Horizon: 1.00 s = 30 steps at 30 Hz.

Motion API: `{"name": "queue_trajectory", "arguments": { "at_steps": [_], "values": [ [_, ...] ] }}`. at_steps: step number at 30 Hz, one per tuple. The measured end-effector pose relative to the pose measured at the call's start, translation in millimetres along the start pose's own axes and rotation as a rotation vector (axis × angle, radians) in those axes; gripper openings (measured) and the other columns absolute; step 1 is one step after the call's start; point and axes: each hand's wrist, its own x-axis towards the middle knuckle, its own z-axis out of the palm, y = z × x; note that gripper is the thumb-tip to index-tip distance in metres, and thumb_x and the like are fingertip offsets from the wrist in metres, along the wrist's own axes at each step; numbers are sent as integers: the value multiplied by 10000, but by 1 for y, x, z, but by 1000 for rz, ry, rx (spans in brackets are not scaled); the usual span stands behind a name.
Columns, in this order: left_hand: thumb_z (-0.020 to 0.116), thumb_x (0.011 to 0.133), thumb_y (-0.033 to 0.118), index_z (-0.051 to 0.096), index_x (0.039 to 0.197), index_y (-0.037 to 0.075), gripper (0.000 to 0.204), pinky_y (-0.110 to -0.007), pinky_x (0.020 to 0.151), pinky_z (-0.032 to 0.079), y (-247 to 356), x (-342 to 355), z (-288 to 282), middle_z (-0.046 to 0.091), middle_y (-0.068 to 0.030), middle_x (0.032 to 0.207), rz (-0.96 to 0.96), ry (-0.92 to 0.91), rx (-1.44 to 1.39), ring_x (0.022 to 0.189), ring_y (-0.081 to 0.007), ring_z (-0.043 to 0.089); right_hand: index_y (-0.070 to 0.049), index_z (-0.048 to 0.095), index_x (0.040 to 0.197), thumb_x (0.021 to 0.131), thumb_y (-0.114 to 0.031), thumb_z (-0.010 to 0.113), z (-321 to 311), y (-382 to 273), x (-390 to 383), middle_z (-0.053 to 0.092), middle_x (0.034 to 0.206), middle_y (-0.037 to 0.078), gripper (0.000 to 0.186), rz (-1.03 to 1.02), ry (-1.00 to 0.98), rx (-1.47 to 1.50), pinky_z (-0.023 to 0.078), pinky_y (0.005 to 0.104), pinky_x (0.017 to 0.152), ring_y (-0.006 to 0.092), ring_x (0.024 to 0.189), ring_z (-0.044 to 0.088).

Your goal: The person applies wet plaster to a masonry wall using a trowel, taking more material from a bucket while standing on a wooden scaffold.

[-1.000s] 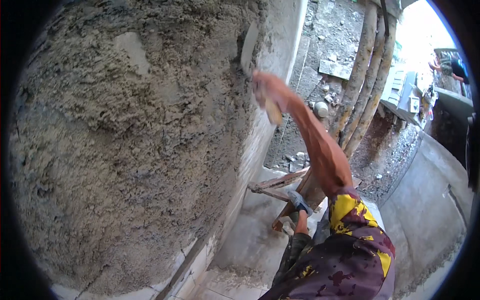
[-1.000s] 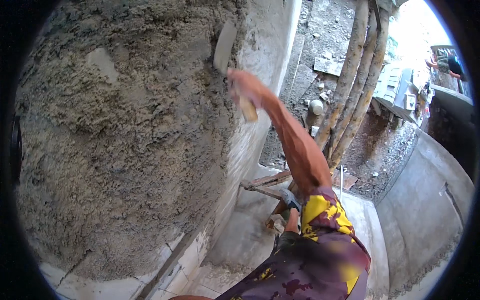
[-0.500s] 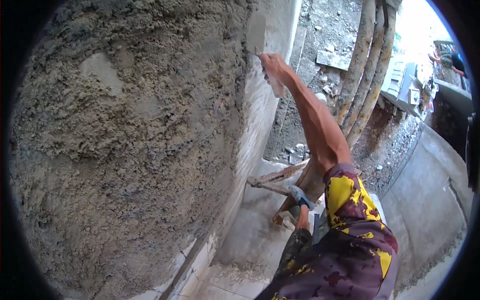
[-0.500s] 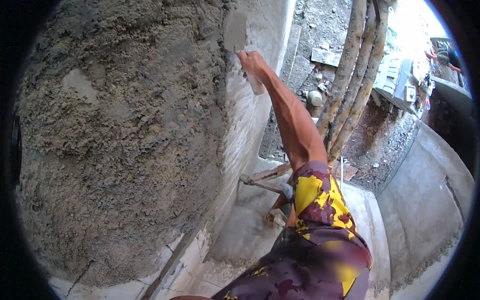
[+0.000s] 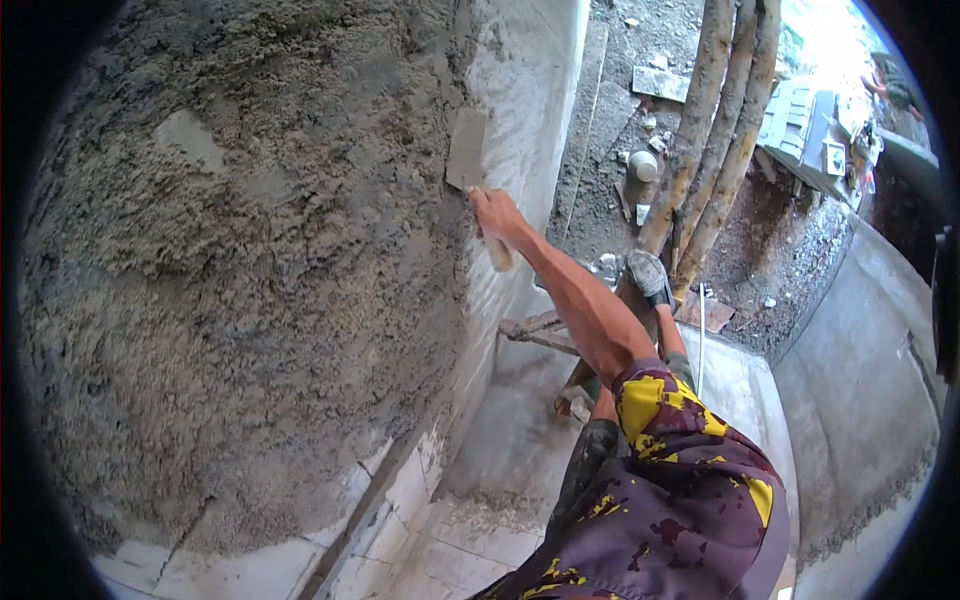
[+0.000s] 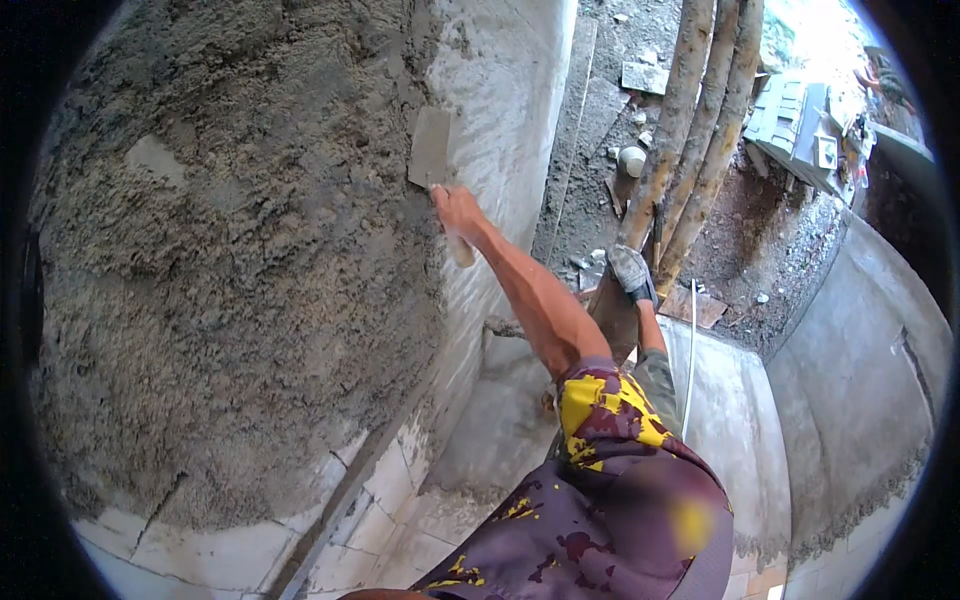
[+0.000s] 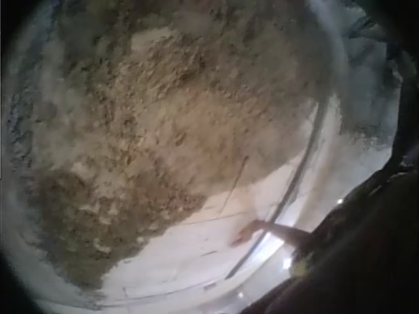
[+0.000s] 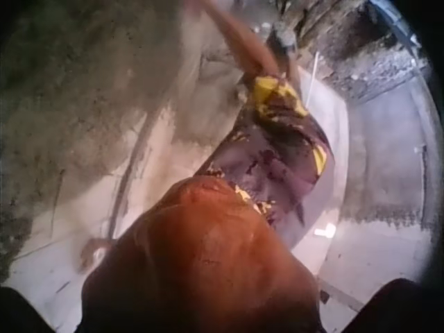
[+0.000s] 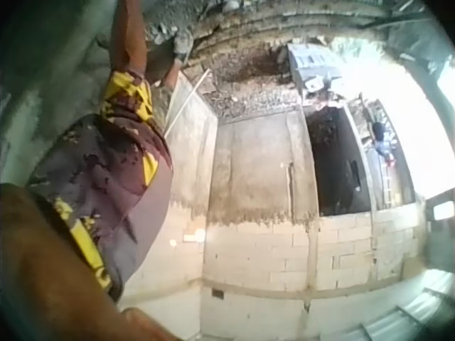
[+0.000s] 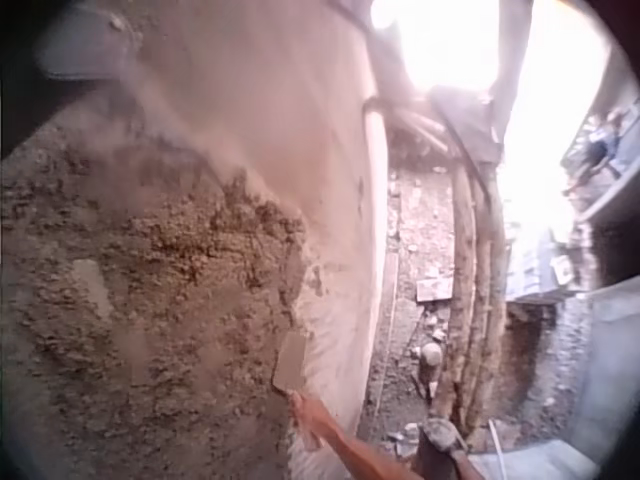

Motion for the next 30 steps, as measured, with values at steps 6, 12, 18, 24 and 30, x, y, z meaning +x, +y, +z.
{"name": "queue_trajectory", "arguments": {
  "at_steps": [6, 12, 18, 24, 30],
  "values": [
    [350, 1022, 268, 299, 1418, -60, 516, -470, 1135, 185, -16, 2, -11, 253, -217, 1501, -47, -1, -2, 1395, -359, 220, -83, 505, 779, 966, -390, 449, 49, -87, -78, 499, 596, 25, 364, 415, -290, 572, 408, 340, 447, 162, 468, 472],
    [346, 1022, 265, 287, 1425, -59, 520, -456, 1143, 179, -8, 0, -11, 245, -209, 1508, -106, -3, -41, 1400, -348, 214, -3, 549, 758, 956, -369, 443, 49, 5, -62, 544, 592, 92, 430, 47, -27, 23, 476, 358, 461, 207, 491, 558],
    [343, 1023, 262, 276, 1432, -57, 523, -442, 1150, 173, -12, -3, -12, 237, -202, 1516, -178, -23, -76, 1406, -338, 208, -79, 471, 775, 945, -387, 468, 58, 43, -79, 446, 554, 53, 351, 512, -199, 542, 429, 382, 414, 197, 428, 446],
    [340, 1024, 259, 264, 1440, -56, 527, -428, 1157, 167, -12, -1, -21, 229, -194, 1523, -242, -44, -94, 1412, -327, 202, -82, 485, 743, 939, -431, 479, 82, -20, -152, 492, 592, 50, 400, 300, -335, 561, 430, 367, 437, 179, 463, 482],
    [353, 1021, 272, 263, 1438, -63, 542, -437, 1160, 158, -44, -4, -17, 218, -204, 1526, -127, -52, -117, 1413, -345, 193, -76, 506, 749, 946, -419, 479, 51, 55, -72, 497, 588, 51, 397, 123, 64, 245, 457, 356, 462, 185, 467, 491]
  ]
}}
